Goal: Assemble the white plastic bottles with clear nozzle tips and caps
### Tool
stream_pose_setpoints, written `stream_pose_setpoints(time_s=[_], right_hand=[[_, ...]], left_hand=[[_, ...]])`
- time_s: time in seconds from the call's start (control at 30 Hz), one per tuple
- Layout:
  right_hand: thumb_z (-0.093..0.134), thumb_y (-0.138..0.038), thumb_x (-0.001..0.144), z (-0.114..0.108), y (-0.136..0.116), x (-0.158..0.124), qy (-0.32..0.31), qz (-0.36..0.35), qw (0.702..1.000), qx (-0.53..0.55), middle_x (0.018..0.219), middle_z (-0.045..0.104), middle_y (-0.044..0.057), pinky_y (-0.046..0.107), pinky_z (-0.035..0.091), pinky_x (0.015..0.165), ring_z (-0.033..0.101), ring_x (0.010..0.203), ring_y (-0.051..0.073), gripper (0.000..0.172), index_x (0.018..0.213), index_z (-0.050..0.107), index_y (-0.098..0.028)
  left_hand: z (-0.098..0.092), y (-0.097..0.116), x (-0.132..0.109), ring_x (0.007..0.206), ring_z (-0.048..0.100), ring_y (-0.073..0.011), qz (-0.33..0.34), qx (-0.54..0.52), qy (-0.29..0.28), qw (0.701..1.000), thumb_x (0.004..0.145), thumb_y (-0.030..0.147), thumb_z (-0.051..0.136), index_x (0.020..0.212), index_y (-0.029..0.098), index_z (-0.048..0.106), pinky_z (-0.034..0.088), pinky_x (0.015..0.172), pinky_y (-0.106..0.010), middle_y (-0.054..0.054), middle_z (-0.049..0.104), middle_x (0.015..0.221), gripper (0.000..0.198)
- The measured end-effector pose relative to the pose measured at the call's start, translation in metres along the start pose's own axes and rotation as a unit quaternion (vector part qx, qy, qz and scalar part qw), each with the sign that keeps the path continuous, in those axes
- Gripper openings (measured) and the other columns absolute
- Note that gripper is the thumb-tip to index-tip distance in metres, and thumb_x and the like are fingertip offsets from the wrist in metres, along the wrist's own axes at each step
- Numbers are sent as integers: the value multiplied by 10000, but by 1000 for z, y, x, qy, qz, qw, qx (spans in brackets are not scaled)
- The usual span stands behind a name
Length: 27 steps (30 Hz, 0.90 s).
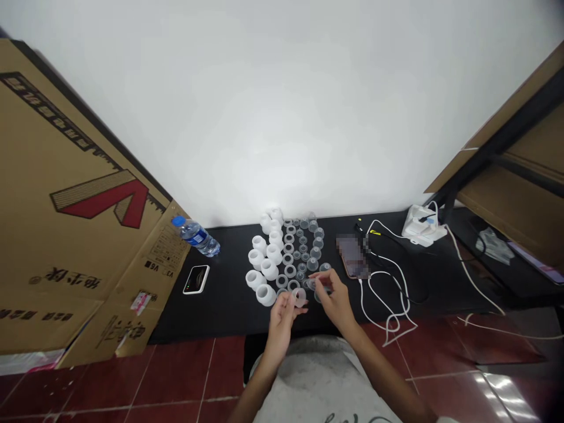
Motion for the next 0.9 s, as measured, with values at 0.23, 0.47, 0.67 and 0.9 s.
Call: stream_pose_setpoints(time_s=[0.23,0.47,0.67,0.9], right_hand=[[806,-642,856,-2,-8,14,3,213,946,245,739,660,-47,206,460,357,593,476,129,474,986,559,-258],[664,-769,918,3,-6,11,-75,245,946,200,571,599,-60,147,300,262,425,316,66,564,818,566,-222],[788,-584,885,4,-14,7,-158,273,909,274,690,692,-6,235,569,423,652,513,144,416,982,721,-184],[810,-411,870,-2,-9,4,-190,228,923,245,879,767,16,335,675,663,766,723,190,288,1060,713,-217]], left_hand=[[12,-14,12,1035,784,-251,-128,-223,40,966,868,457,876,1058,165,730,600,1026,-434,-126,791,1167,377],[17,-14,13,1115,770,-247,-120,-232,37,964,890,436,862,1068,185,699,595,1049,-415,-117,774,1229,348],[20,-7,12,1236,740,-261,-98,-225,25,969,930,442,824,1246,205,664,560,1126,-421,-125,760,1272,426],[21,-6,11,1218,753,-260,-97,-215,26,971,933,466,811,1321,219,636,561,1126,-425,-117,768,1258,491]])
Point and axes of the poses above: each hand's wrist, its own x-axis towards the middle knuckle, its own z-axis out of the palm, y = z × x, the point moved 3 cm from there along x, towards the middle knuckle
